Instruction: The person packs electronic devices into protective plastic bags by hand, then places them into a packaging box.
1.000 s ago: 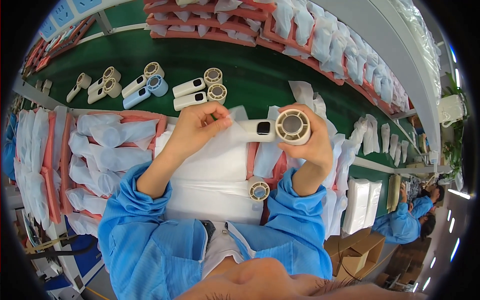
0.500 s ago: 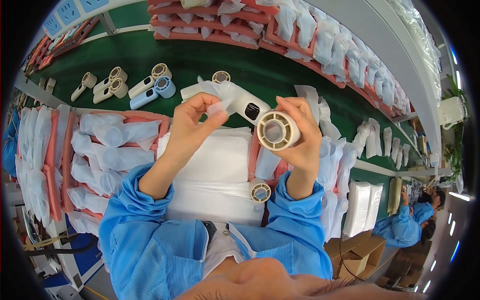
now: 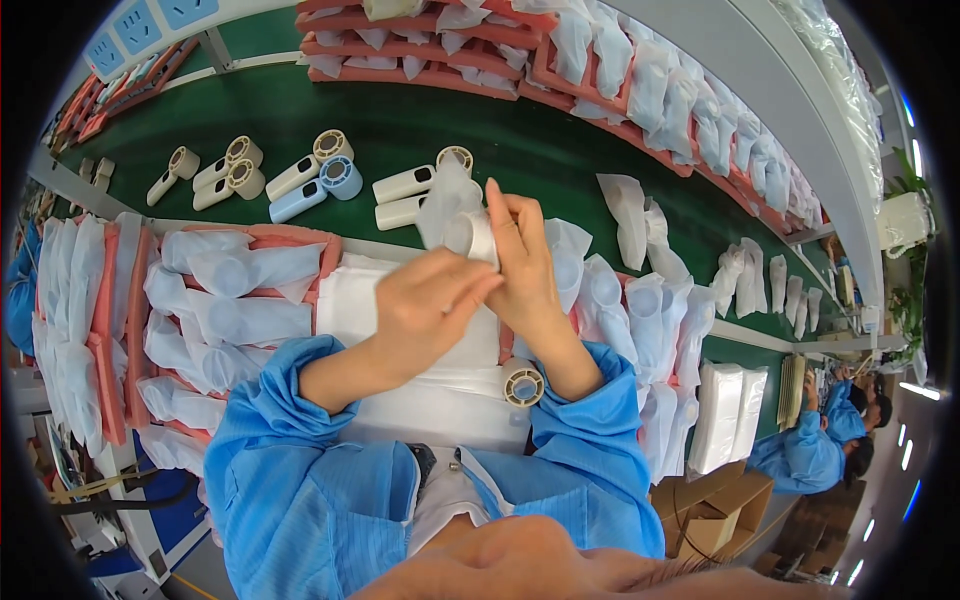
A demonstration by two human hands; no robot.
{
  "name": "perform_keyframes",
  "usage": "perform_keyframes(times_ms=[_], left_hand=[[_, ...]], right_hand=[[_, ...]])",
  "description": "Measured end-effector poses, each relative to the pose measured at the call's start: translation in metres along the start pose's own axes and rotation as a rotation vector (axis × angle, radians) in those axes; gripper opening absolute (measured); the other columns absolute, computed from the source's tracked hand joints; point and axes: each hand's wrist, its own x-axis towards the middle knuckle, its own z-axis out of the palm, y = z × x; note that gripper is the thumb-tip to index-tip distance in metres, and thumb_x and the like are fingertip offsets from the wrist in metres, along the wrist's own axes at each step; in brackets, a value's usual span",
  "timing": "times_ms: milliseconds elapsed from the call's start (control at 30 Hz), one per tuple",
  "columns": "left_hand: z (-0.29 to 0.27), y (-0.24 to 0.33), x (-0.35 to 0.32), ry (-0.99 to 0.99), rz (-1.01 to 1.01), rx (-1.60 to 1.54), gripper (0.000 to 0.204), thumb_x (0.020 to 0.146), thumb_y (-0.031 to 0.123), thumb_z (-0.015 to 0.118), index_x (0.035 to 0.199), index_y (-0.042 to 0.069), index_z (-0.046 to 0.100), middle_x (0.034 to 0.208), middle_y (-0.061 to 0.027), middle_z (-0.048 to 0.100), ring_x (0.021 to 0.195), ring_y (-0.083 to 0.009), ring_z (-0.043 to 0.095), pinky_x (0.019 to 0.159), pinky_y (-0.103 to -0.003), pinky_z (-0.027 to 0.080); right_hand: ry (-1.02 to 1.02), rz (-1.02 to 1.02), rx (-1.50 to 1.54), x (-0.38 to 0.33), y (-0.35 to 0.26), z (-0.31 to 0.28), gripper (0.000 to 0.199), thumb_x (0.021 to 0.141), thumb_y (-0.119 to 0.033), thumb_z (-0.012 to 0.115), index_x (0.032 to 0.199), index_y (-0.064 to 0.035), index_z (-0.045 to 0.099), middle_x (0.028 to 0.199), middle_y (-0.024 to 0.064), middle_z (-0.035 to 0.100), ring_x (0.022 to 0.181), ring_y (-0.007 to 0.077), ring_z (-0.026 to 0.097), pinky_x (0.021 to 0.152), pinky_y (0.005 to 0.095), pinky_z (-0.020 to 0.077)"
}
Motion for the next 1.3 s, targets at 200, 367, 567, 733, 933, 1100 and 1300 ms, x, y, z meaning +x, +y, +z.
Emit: perform_keyframes(times_ms=[200, 367, 567, 733, 933, 1100, 1300], left_hand=[[0.002, -0.011, 0.002, -0.020, 0.160, 0.062, 0.038, 0.071, -0.001, 0.078, 0.108, 0.002, 0.068, 0.103, -0.0122, 0.063, 0.078, -0.0214, 0.064, 0.066, -0.030, 0.052], [-0.002, -0.014, 0.025, -0.043, -0.128, 0.082, 0.049, 0.067, 0.007, 0.081, 0.114, 0.007, 0.065, 0.115, -0.0130, 0.058, 0.092, -0.0256, 0.064, 0.070, -0.036, 0.054], [-0.039, -0.046, 0.035, -0.114, 0.055, -0.256, 0.060, 0.064, 0.011, 0.085, 0.119, 0.008, 0.060, 0.129, -0.0111, 0.047, 0.109, -0.0235, 0.056, 0.083, -0.033, 0.050], [-0.042, -0.036, 0.034, -0.061, -0.005, -0.553, 0.059, 0.063, 0.014, 0.086, 0.117, 0.010, 0.062, 0.131, -0.0085, 0.046, 0.114, -0.0244, 0.052, 0.091, -0.035, 0.044], [-0.031, -0.026, 0.026, 0.138, -0.044, -0.152, 0.038, 0.069, 0.018, 0.083, 0.101, 0.007, 0.065, 0.134, -0.0106, 0.045, 0.120, -0.0253, 0.046, 0.099, -0.035, 0.037], [-0.032, -0.020, 0.027, 0.133, 0.154, 0.102, 0.018, 0.072, 0.012, 0.080, 0.083, 0.006, 0.067, 0.128, -0.0099, 0.050, 0.116, -0.0238, 0.048, 0.099, -0.034, 0.037], [-0.037, -0.049, 0.030, 0.240, -0.146, -0.086, 0.021, 0.068, 0.013, 0.083, 0.081, 0.007, 0.068, 0.113, -0.0075, 0.057, 0.101, -0.0203, 0.054, 0.090, -0.031, 0.041]], right_hand=[[0.217, 0.136, 0.085, 0.005, 0.018, -0.004, 0.077, 0.065, -0.007, 0.082, 0.133, 0.0006, 0.047, 0.115, 0.0142, 0.049, 0.104, 0.0267, 0.056, 0.082, 0.0318, 0.0496], [0.240, 0.293, 0.655, -0.002, 0.011, 0.005, 0.071, 0.069, -0.006, 0.080, 0.131, -0.0008, 0.045, 0.119, 0.0120, 0.050, 0.109, 0.0218, 0.055, 0.089, 0.0299, 0.0498], [-0.072, 0.082, 0.585, 0.007, -0.007, -0.010, 0.069, 0.068, -0.004, 0.076, 0.130, -0.0006, 0.046, 0.119, 0.0129, 0.051, 0.112, 0.0237, 0.055, 0.089, 0.0332, 0.0497], [-0.205, -0.007, 0.272, -0.001, 0.019, -0.010, 0.068, 0.067, -0.007, 0.077, 0.128, -0.0018, 0.047, 0.107, 0.0162, 0.057, 0.105, 0.0322, 0.059, 0.081, 0.0374, 0.0505], [0.004, 0.112, -0.308, -0.003, 0.005, -0.008, 0.061, 0.069, -0.007, 0.075, 0.123, 0.0002, 0.048, 0.098, 0.0185, 0.061, 0.088, 0.0385, 0.062, 0.071, 0.0425, 0.0497], [0.005, 0.134, -0.144, -0.005, 0.000, -0.004, 0.053, 0.073, -0.009, 0.073, 0.119, 0.0015, 0.049, 0.091, 0.0199, 0.062, 0.081, 0.0404, 0.061, 0.068, 0.0446, 0.0480], [-0.382, 0.383, 0.416, -0.003, 0.000, -0.028, 0.037, 0.080, -0.014, 0.074, 0.110, -0.0004, 0.058, 0.090, 0.0101, 0.066, 0.080, 0.0194, 0.064, 0.071, 0.0334, 0.0505]])
